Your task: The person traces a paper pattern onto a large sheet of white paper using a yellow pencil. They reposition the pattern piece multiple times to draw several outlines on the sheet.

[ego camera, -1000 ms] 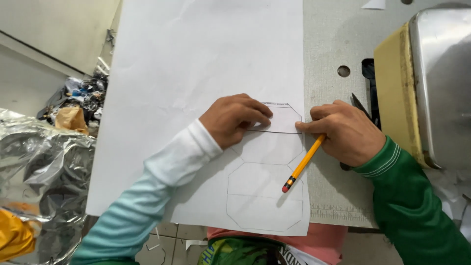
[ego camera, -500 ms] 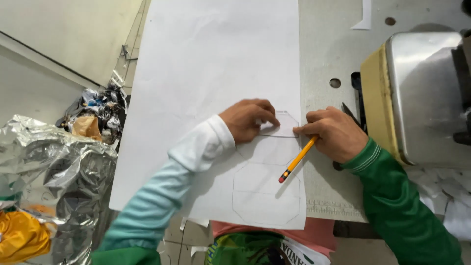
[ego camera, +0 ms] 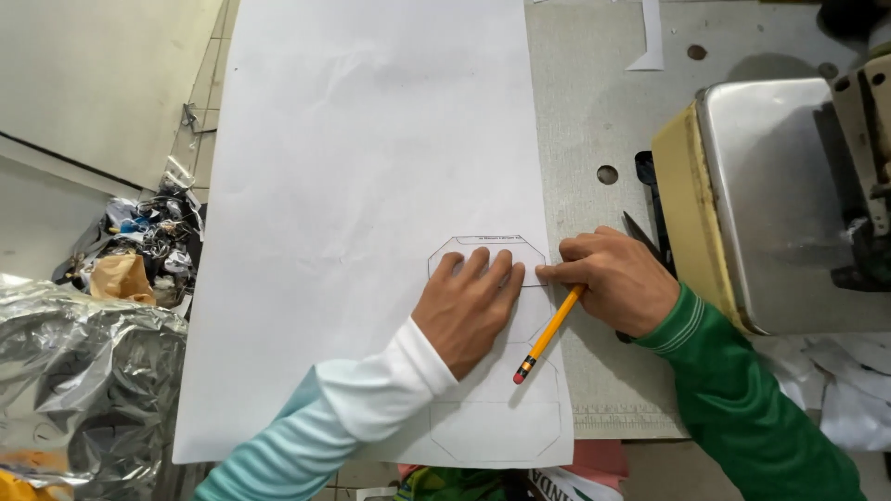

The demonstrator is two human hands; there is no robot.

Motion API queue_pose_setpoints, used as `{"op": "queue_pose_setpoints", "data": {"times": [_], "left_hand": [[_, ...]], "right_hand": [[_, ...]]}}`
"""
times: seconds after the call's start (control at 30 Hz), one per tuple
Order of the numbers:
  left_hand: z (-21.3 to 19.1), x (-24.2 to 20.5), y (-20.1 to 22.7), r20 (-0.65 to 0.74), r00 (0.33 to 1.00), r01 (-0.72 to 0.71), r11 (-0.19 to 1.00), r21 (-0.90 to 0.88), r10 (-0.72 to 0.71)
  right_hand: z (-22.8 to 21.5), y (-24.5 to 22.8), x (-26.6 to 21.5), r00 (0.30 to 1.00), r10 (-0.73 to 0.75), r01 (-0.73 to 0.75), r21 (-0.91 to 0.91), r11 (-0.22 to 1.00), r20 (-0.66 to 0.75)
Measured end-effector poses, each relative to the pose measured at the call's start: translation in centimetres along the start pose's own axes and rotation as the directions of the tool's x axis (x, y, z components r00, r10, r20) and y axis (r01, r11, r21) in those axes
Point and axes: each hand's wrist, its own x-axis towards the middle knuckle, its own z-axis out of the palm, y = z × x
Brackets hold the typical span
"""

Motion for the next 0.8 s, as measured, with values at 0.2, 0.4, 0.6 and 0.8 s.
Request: {"op": "queue_pose_setpoints", "data": {"times": [0.2, 0.4, 0.6, 0.8], "left_hand": [[-4.3, 0.1, 1.5, 0.133, 0.987, 0.099, 0.989, -0.108, -0.084], [-4.5, 0.6, 1.7, 0.12, 0.984, 0.146, 0.978, -0.147, -0.129], [-2.8, 0.0, 2.1, -0.187, 0.97, 0.161, 0.987, 0.017, -0.155], [-2.8, 0.0, 2.2, -0.167, 0.974, 0.165, 0.985, 0.045, -0.155]], "right_hand": [[-0.3, -0.4, 0.1, 1.0, -0.006, 0.007, 0.016, 1.0, -0.025], [-0.6, -0.8, 0.0, 1.0, -0.009, 0.009, 0.001, 1.0, -0.029], [-0.5, -0.4, -0.4, 0.997, -0.076, 0.077, -0.02, 0.997, 0.03], [-0.5, 0.1, -0.7, 0.993, -0.099, 0.099, -0.006, 0.995, 0.067]]}}
